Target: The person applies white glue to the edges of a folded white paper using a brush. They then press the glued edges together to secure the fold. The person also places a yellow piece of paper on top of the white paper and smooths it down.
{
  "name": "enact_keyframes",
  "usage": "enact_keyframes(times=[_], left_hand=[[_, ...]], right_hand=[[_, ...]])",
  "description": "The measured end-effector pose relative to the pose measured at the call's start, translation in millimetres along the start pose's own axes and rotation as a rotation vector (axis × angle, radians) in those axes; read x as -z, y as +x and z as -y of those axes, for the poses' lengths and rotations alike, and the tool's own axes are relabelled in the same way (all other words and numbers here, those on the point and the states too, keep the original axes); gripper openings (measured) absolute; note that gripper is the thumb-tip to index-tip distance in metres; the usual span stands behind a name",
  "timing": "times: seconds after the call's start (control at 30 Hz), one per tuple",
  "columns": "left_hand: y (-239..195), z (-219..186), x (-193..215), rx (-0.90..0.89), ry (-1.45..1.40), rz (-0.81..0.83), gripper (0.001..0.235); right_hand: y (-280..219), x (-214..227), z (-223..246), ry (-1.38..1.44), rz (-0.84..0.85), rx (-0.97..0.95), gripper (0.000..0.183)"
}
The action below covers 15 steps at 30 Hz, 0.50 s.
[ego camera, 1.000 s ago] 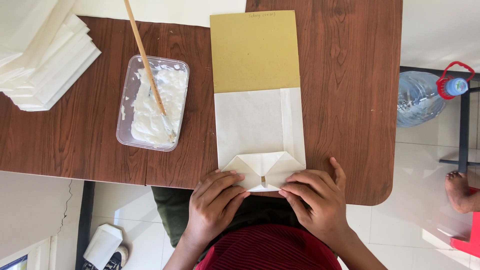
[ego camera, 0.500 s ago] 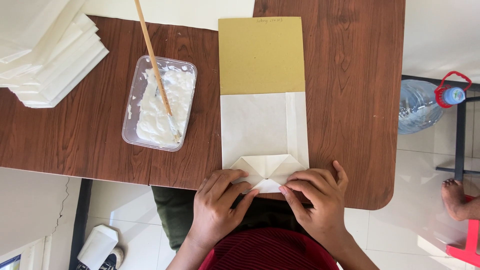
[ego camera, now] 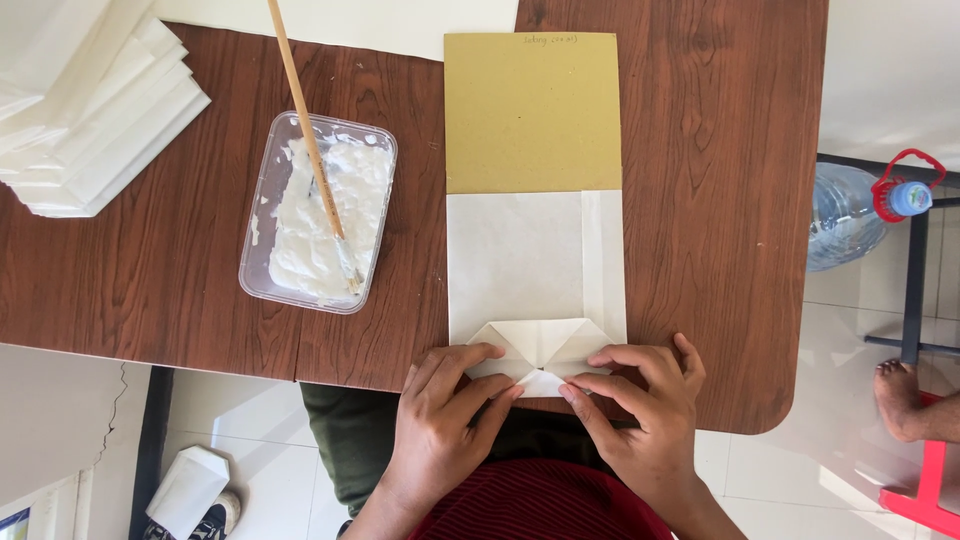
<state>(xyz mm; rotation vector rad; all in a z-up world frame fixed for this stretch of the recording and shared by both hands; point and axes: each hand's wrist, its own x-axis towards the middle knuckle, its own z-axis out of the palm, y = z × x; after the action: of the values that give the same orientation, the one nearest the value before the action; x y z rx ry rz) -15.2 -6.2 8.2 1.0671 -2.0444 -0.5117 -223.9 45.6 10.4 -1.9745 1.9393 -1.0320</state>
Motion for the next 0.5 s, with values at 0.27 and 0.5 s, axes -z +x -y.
enact_keyframes(times=[0.27, 0.5], left_hand=[[7, -1, 2, 0.021, -0.037, -0.023, 0.01], [10, -8, -1, 0.113, 0.015, 0.065, 0.009]], right_hand=[[2, -1, 3, 0.019, 0.035, -0.093, 0.009], [5, -3, 4, -0.017, 0.055, -0.134, 0.011]])
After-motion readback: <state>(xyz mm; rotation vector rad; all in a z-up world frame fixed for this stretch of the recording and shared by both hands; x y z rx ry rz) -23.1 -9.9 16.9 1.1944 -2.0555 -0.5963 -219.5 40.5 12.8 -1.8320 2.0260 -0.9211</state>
